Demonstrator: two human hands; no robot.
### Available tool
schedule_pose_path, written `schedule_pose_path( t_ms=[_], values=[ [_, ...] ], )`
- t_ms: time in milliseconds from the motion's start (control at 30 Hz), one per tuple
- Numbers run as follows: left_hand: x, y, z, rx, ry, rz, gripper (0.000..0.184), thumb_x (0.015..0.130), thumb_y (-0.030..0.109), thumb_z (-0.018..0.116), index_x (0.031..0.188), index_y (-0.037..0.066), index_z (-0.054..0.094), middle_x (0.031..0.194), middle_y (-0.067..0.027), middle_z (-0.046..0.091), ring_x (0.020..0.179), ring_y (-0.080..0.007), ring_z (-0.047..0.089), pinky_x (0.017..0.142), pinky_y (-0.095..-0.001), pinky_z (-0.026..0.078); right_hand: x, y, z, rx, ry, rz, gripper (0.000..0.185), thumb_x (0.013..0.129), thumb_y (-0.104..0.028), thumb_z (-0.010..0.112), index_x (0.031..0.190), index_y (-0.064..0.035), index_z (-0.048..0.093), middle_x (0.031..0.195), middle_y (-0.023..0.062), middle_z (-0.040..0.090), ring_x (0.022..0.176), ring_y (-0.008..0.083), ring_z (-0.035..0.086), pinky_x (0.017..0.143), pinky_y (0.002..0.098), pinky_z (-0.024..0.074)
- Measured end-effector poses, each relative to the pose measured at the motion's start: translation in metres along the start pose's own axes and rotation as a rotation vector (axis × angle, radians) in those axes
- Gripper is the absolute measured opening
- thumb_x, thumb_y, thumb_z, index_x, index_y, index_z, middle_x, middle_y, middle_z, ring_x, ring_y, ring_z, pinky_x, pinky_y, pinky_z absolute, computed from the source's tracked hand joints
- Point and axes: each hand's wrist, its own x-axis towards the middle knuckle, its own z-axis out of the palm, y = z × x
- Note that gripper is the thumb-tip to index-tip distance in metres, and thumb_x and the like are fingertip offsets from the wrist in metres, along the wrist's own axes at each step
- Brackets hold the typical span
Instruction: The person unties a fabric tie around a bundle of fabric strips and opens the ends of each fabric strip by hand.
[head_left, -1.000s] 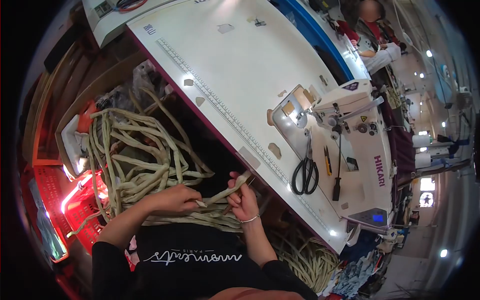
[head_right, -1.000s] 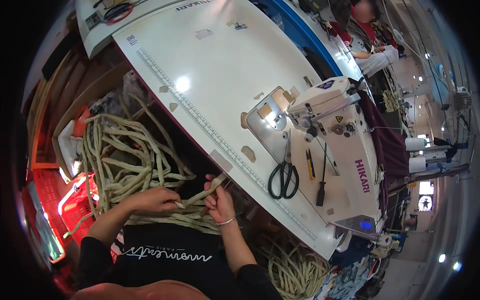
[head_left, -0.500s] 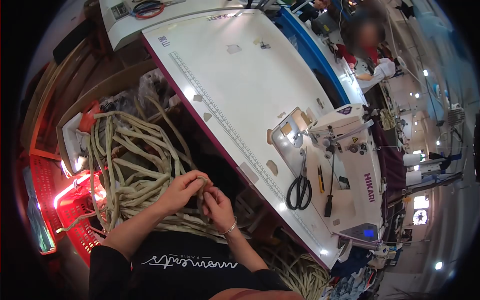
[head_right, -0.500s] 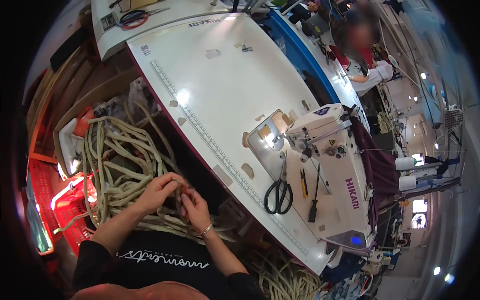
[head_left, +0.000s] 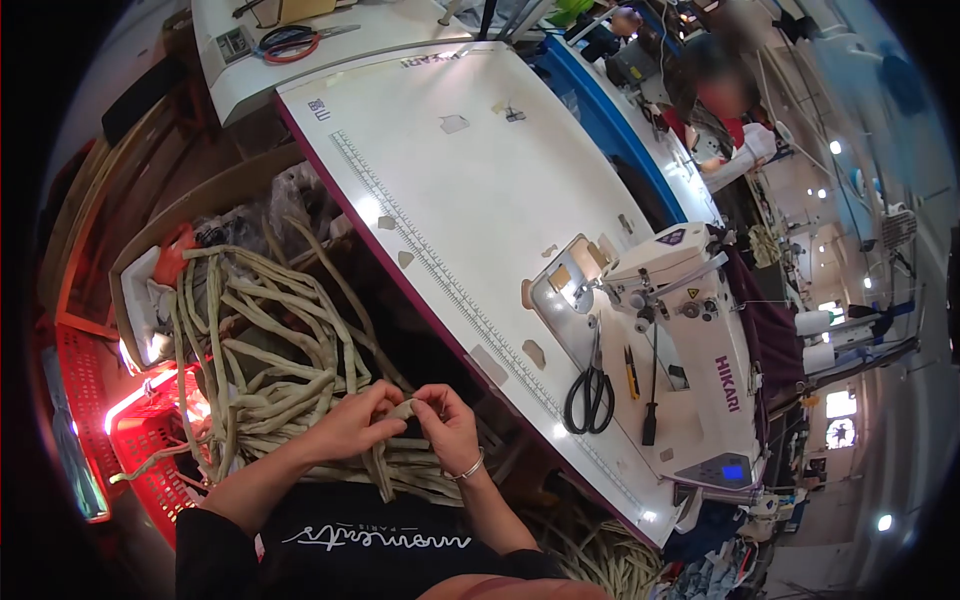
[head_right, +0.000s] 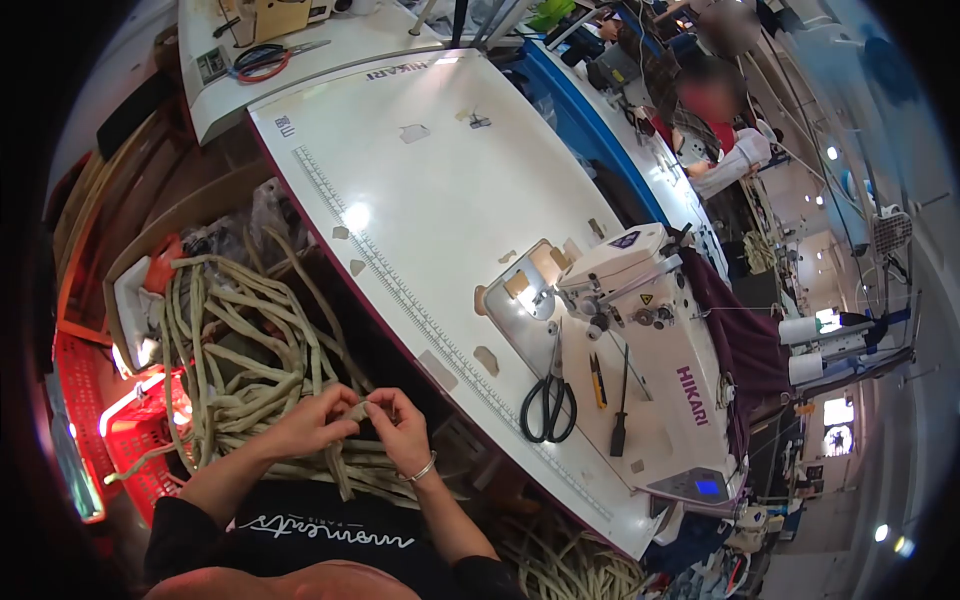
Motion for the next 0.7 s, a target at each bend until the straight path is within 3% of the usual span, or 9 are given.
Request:
schedule_pose_path(
  t_ms=[167,267,300,400,567,700],
  values=[
    [-0.013,-0.003,-0.018,0.118,-0.144,-0.008,0.022,0.097,0.021,0.056,0.108,0.003,0.060,0.088,-0.0061,0.072,0.074,-0.0185,0.066,0.068,-0.0324,0.050,-0.003,-0.021,0.001,0.017,0.122,-0.163,0.010,0.095,-0.007,0.063,0.105,-0.0040,0.061,0.079,-0.0075,0.056,0.065,-0.0011,0.044,0.057,0.0161,0.0350],
    [-0.018,0.009,-0.049,0.207,-0.318,-0.101,0.025,0.097,0.021,0.056,0.114,0.003,0.061,0.088,-0.0046,0.073,0.079,-0.0178,0.067,0.072,-0.0315,0.051,-0.001,-0.009,0.001,-0.155,0.017,-0.229,0.010,0.095,-0.007,0.064,0.104,-0.0046,0.060,0.078,-0.0062,0.054,0.063,-0.0010,0.042,0.054,0.0172,0.0330],
    [-0.020,0.008,-0.048,0.154,-0.219,-0.088,0.029,0.095,0.020,0.059,0.119,0.003,0.061,0.089,-0.0054,0.072,0.082,-0.0186,0.067,0.075,-0.0308,0.051,-0.002,-0.008,0.004,-0.190,0.003,-0.232,0.010,0.095,-0.007,0.064,0.105,-0.0041,0.061,0.078,-0.0059,0.054,0.065,-0.0008,0.043,0.055,0.0173,0.0339],
    [-0.016,0.006,-0.037,0.244,0.032,0.213,0.031,0.092,0.019,0.064,0.119,0.003,0.062,0.092,-0.0075,0.071,0.084,-0.0196,0.067,0.076,-0.0306,0.051,-0.003,-0.007,0.016,-0.262,-0.011,-0.254,0.011,0.094,-0.007,0.065,0.104,-0.0031,0.062,0.079,-0.0043,0.055,0.067,0.0009,0.045,0.058,0.0185,0.0370],
    [-0.006,0.015,-0.011,0.142,0.119,0.103,0.020,0.090,0.014,0.066,0.105,0.000,0.065,0.085,-0.0120,0.068,0.073,-0.0188,0.063,0.067,-0.0317,0.048,-0.009,-0.013,0.026,-0.210,0.019,-0.246,0.014,0.092,-0.007,0.066,0.105,-0.0017,0.064,0.082,0.0006,0.062,0.072,0.0048,0.056,0.064,0.0217,0.0466],
    [-0.006,0.017,-0.013,0.143,0.108,0.043,0.017,0.090,0.012,0.065,0.103,0.000,0.066,0.084,-0.0104,0.069,0.072,-0.0169,0.063,0.066,-0.0301,0.048,-0.008,-0.011,0.019,-0.227,-0.041,-0.192,0.013,0.092,-0.007,0.065,0.104,-0.0005,0.063,0.084,0.0019,0.064,0.077,0.0054,0.059,0.069,0.0225,0.0498]
  ],
)
